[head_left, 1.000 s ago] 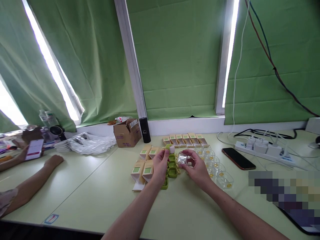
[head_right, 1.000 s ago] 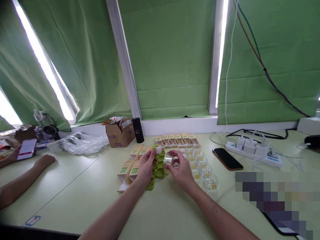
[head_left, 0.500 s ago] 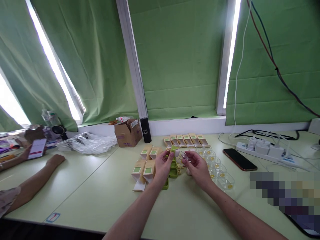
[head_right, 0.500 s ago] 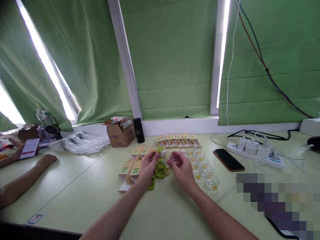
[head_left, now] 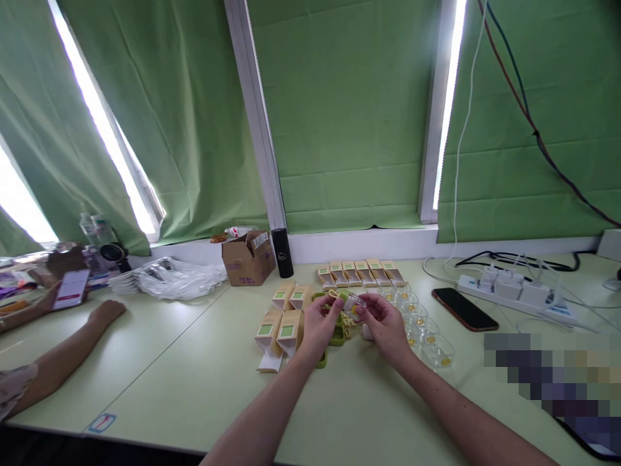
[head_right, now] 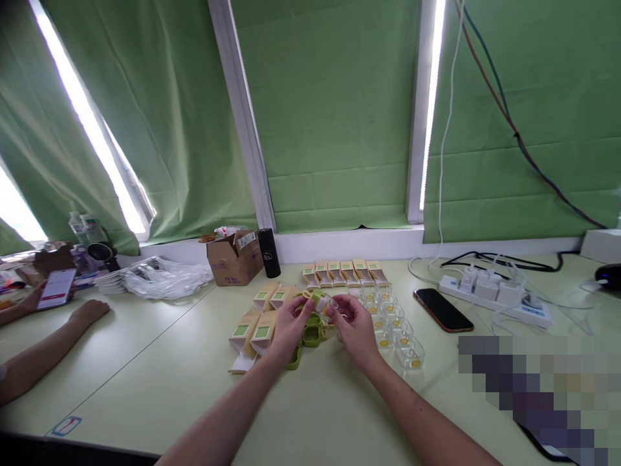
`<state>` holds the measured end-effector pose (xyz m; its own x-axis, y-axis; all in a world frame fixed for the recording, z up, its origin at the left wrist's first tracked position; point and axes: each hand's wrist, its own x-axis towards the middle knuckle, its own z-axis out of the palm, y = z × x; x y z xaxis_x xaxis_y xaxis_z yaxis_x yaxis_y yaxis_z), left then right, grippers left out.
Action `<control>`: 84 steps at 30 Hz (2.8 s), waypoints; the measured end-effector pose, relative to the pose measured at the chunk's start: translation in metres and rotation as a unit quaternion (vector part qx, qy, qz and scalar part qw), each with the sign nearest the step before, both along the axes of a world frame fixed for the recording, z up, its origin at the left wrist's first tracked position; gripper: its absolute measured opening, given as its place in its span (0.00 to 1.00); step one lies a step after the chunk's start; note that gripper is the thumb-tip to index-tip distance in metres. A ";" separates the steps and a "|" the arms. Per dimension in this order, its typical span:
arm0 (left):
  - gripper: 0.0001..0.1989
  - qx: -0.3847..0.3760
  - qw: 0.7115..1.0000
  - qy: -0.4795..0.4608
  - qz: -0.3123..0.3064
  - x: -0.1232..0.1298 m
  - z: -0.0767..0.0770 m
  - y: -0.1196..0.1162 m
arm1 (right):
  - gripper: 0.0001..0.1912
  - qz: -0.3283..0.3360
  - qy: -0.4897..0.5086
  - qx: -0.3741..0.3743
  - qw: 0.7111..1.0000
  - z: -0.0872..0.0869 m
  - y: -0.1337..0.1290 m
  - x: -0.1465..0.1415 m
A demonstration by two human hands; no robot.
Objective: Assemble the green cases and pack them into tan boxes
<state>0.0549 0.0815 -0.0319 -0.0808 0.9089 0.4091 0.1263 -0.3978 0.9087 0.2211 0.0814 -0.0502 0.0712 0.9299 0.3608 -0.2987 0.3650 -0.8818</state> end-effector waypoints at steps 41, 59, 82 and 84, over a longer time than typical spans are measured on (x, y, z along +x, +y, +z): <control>0.19 0.056 0.998 0.026 -0.030 0.009 0.004 -0.013 | 0.28 0.028 0.043 -0.008 0.999 0.005 -0.003 -0.002; 0.12 0.095 0.994 0.049 -0.002 0.008 0.010 -0.016 | 0.26 0.056 -0.035 0.040 0.997 0.013 -0.012 0.002; 0.16 0.100 0.994 0.041 0.018 0.003 0.006 -0.014 | 0.16 0.163 0.193 -0.079 0.964 0.007 0.001 0.010; 0.17 0.092 0.994 0.055 0.014 0.003 0.007 -0.014 | 0.18 0.152 0.186 -0.068 0.968 0.009 -0.001 0.008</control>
